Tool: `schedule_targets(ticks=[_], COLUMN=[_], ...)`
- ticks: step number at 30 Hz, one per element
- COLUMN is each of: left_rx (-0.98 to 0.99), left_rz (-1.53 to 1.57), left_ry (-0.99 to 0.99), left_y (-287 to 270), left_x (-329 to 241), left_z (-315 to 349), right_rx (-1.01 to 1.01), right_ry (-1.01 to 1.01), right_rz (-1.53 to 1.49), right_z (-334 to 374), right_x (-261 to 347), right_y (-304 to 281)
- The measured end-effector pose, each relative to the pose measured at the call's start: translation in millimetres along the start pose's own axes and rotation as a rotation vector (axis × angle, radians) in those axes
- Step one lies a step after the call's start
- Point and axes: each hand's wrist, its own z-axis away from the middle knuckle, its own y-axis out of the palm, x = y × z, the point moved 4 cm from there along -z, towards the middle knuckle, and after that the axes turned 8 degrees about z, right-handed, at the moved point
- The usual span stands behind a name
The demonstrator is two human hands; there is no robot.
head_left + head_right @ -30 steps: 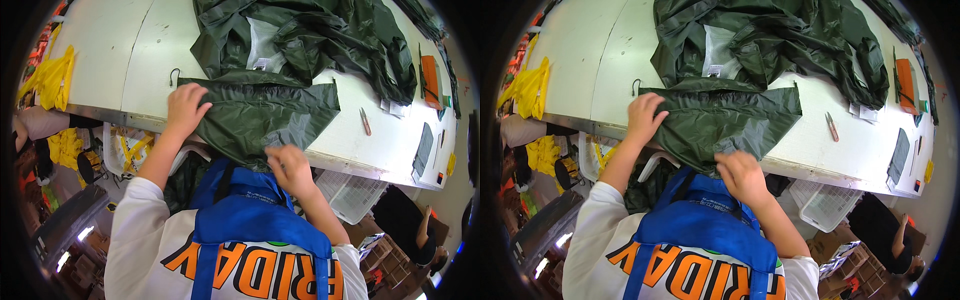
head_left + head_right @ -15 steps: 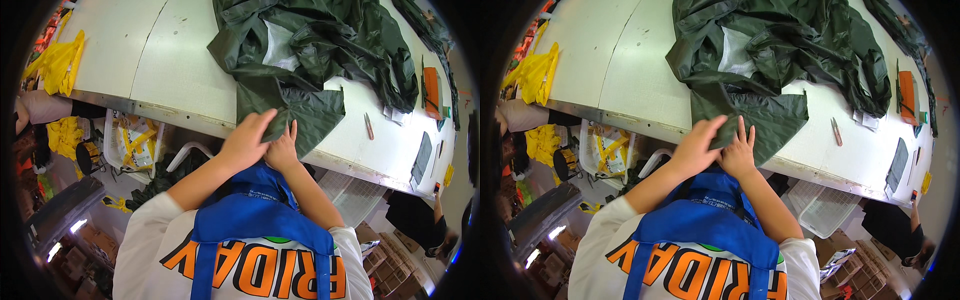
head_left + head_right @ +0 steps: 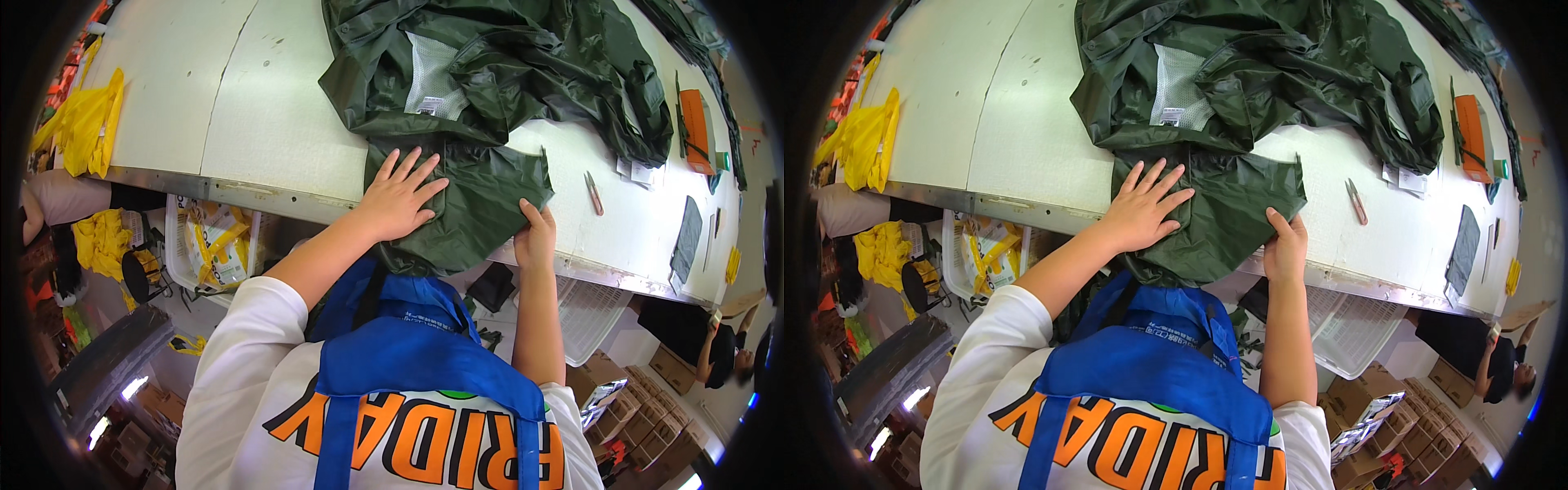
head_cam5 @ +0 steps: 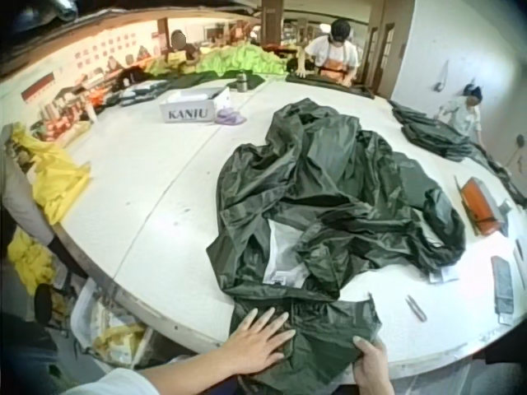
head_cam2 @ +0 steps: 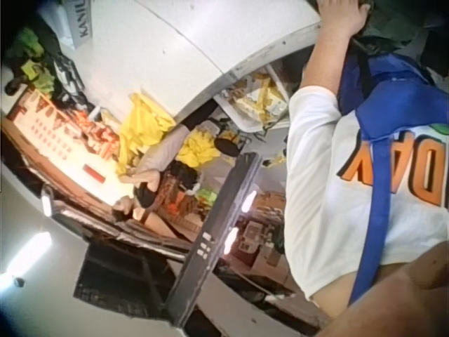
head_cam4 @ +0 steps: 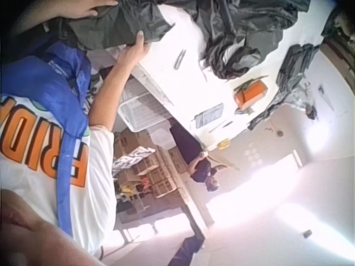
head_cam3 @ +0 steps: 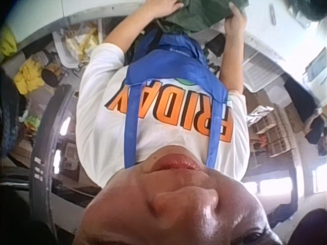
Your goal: The person uses a small blade to cut open a dark green jacket on a white table, removing tags and cutting along seams and zippers. The person then folds the jacket and places it into a blue bag.
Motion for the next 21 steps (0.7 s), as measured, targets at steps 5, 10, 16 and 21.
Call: schedule_targets(ticks=[5, 10, 16, 21], left_rx=[-0.099, -0.320, -0.233, -0.526], left_rz=[0.432, 1.298, 0.535, -0.056], left_ry=[-0.089, -0.260, -0.429, -0.073], left_y=[-3.4, -22.6, -41.2, -24.3], left_x=[13.4, 48.7, 40.6, 37.3], left_z=[-2.8, 0.2, -29.3, -26.8], right_rx=[0.492, 0.623, 0.737, 0.420], right_ry=[-0.874, -0.981, -0.991, -1.000], right_rz=[1.287, 1.734, 1.747, 1.418], right_z=[50.5, 40.1, 35.6, 18.2], right_x=[14.7, -31.7, -34.9, 0.3], right_y=[108.0, 119.6, 111.2, 100.9])
